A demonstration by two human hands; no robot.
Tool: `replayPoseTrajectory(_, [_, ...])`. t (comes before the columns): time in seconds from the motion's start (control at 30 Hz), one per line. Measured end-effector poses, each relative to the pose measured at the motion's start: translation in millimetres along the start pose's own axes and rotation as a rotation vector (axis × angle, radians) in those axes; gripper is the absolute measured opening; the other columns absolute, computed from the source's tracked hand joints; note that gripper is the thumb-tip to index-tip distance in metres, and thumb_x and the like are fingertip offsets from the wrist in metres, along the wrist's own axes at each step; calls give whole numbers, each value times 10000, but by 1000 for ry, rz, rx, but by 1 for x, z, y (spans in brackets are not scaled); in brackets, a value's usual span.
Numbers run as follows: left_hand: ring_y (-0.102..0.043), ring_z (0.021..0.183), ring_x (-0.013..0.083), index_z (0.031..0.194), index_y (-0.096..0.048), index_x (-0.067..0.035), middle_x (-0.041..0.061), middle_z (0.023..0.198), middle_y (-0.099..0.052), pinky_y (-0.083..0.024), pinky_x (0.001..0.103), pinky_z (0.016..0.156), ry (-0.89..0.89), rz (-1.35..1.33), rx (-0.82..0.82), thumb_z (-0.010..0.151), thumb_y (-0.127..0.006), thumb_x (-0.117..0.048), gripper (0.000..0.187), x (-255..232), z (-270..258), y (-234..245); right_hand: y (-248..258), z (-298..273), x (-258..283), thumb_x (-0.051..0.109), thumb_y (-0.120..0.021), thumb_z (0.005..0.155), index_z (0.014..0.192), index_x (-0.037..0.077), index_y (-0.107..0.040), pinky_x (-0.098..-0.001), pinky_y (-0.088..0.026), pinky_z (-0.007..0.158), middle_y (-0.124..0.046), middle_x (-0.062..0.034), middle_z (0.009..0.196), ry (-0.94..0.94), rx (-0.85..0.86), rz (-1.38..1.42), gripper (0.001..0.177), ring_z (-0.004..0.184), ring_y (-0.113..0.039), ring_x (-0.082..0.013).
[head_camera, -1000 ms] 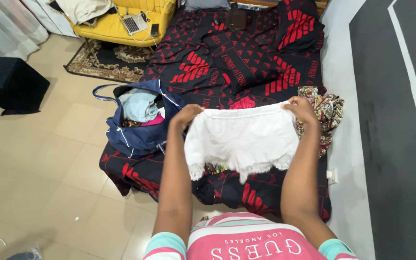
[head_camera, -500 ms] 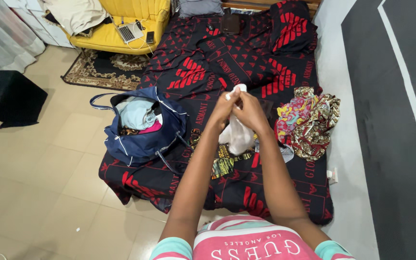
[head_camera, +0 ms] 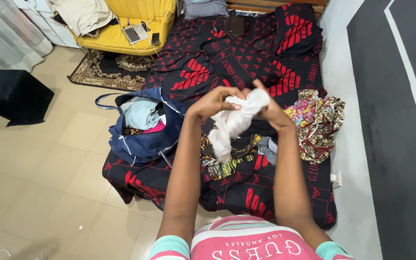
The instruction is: The person folds several items of clothing, including jeans and shirts, and places them into a blue bag on a bed.
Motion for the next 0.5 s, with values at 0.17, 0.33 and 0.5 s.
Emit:
replayPoseTrajectory(0.17, [-589,1080,167,1036,-743,-30,52,1111,-664,-492,323,957,-124,661,-366,787,-769,27,257,-19,-7,13,26,2,-60,59,-855,796,1450,21,-528,-408,-520,1036,-623,-77,1376,-138,-22,27,732,1269,-599,-213])
replayPoseTrajectory(0.33, [-610,1008,111,1153,-663,-60,10,1045,-669,-499,260,913,44,164,-556,1007,-631,-76,151,1,-10,17,37,7,-71,134,-795,881,1473,-17,-505,-363,-483,1106,-628,-84,1424,-120,0,200,676,1315,-603,-202])
replayPoseTrajectory(0.5, [-567,1014,143,1251,-607,-52,38,1091,-615,-474,279,911,-89,-42,-705,993,-692,-99,276,22,0,20,33,7,-107,307,-813,904,1495,-71,-492,-439,-485,1121,-618,-147,1445,-146,179,518,771,1321,-596,-265])
Point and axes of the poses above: each hand's wrist, its own z-axis towards the middle knuckle, its own y-axis out of the back of the hand, x = y × z, the point moved 4 cm from there along z, towards the middle knuckle
